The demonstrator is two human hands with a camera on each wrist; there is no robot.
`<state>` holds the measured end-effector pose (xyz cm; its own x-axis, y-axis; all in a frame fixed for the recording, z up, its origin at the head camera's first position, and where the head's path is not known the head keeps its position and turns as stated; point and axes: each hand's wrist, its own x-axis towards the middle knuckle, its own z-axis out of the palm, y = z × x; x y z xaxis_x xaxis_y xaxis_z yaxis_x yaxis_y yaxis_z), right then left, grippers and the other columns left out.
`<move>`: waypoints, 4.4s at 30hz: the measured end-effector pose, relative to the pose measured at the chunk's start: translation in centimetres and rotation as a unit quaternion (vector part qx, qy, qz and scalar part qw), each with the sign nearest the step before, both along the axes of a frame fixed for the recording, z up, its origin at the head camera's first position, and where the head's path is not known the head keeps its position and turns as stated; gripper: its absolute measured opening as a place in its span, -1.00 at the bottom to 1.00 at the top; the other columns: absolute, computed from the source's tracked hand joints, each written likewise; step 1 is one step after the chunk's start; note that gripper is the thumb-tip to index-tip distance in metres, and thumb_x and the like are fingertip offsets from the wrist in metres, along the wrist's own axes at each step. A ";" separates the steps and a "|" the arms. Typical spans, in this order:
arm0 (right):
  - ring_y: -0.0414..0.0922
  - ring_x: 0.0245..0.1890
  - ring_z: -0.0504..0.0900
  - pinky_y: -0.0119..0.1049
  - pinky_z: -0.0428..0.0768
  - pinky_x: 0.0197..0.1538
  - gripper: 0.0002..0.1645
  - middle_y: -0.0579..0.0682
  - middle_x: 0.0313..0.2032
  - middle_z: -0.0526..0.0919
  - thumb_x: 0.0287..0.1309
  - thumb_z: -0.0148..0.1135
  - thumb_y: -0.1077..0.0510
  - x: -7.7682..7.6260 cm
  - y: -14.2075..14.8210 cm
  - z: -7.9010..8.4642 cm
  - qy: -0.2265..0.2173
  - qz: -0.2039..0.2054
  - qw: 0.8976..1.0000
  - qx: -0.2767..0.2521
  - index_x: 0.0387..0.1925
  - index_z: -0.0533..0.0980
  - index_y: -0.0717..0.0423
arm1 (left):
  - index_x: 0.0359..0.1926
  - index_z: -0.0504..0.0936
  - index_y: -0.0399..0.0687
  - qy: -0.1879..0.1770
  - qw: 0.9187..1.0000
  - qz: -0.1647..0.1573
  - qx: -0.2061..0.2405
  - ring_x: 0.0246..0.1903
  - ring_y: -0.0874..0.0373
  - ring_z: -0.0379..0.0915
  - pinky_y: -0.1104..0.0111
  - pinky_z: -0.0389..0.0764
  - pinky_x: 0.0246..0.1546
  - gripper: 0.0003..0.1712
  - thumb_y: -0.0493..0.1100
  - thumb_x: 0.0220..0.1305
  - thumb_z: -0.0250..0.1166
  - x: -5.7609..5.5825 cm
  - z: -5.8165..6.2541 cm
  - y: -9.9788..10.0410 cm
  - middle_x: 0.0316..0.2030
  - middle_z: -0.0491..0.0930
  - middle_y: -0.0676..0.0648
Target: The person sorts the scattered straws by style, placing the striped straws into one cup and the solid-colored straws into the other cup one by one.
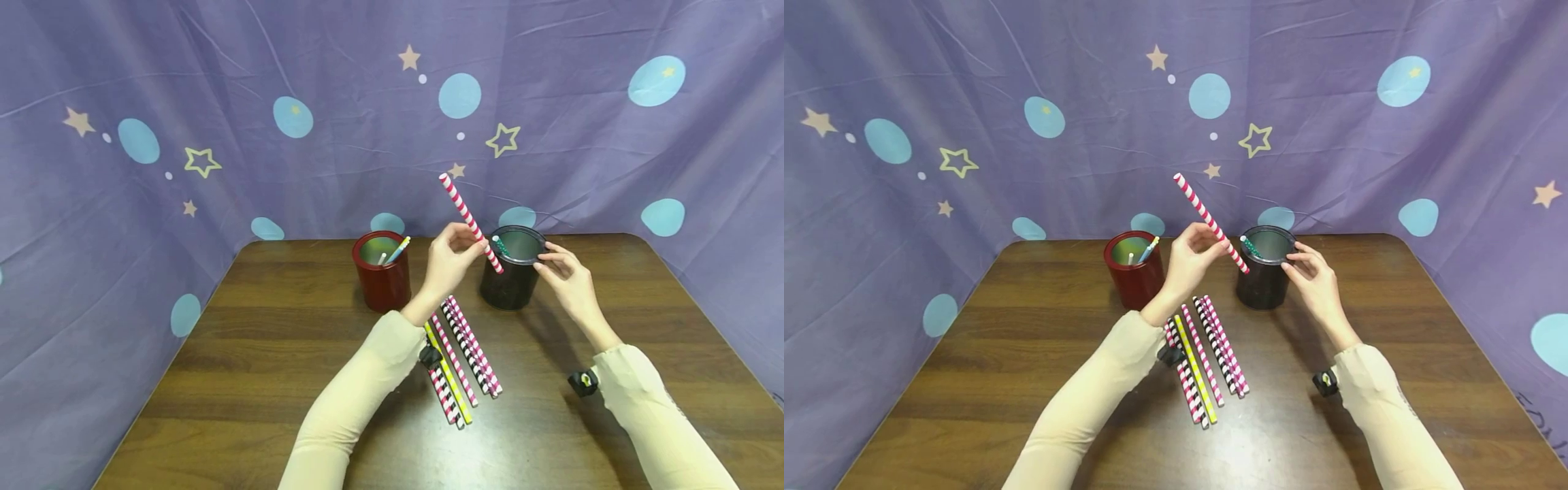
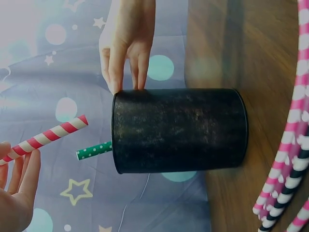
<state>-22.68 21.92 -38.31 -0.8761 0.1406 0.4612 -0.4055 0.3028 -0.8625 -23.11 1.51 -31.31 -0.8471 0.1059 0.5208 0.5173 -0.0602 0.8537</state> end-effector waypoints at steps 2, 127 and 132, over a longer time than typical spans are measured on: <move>0.16 0.07 0.36 -0.43 0.39 0.07 -0.72 0.38 0.07 0.33 0.02 0.13 0.42 0.0 0.0 0.0 0.000 0.001 1.000 0.001 -0.21 0.41 0.59 | -0.30 0.40 -0.54 -0.004 1.000 0.001 0.010 -0.38 -0.09 0.48 0.18 0.56 -0.24 -0.78 -0.51 -0.02 0.22 -0.2 0.0 0.4 -0.37 0.50 -0.45; -0.14 0.01 0.44 -0.38 0.38 0.09 -0.71 0.37 0.07 0.33 0.02 0.14 0.42 -0.1 0.0 0.0 -0.002 0.002 1.000 0.003 -0.21 0.40 0.59 | -0.25 0.60 -0.23 0.041 0.876 -0.169 -0.450 -0.29 0.02 0.48 0.25 0.49 -0.24 -0.77 -0.22 0.04 0.26 0.2 -9.6 -10.8 -0.33 0.57 -0.07; -0.02 0.05 0.42 -0.39 0.38 0.08 -0.72 0.38 0.07 0.33 0.01 0.14 0.43 -0.2 0.0 0.0 0.000 0.003 1.000 -0.001 -0.22 0.40 0.59 | -0.28 0.61 -0.19 0.063 0.856 -0.167 -0.485 -0.27 0.07 0.47 0.26 0.47 -0.22 -0.78 -0.19 -0.01 0.27 0.8 -10.1 -11.1 -0.33 0.57 -0.04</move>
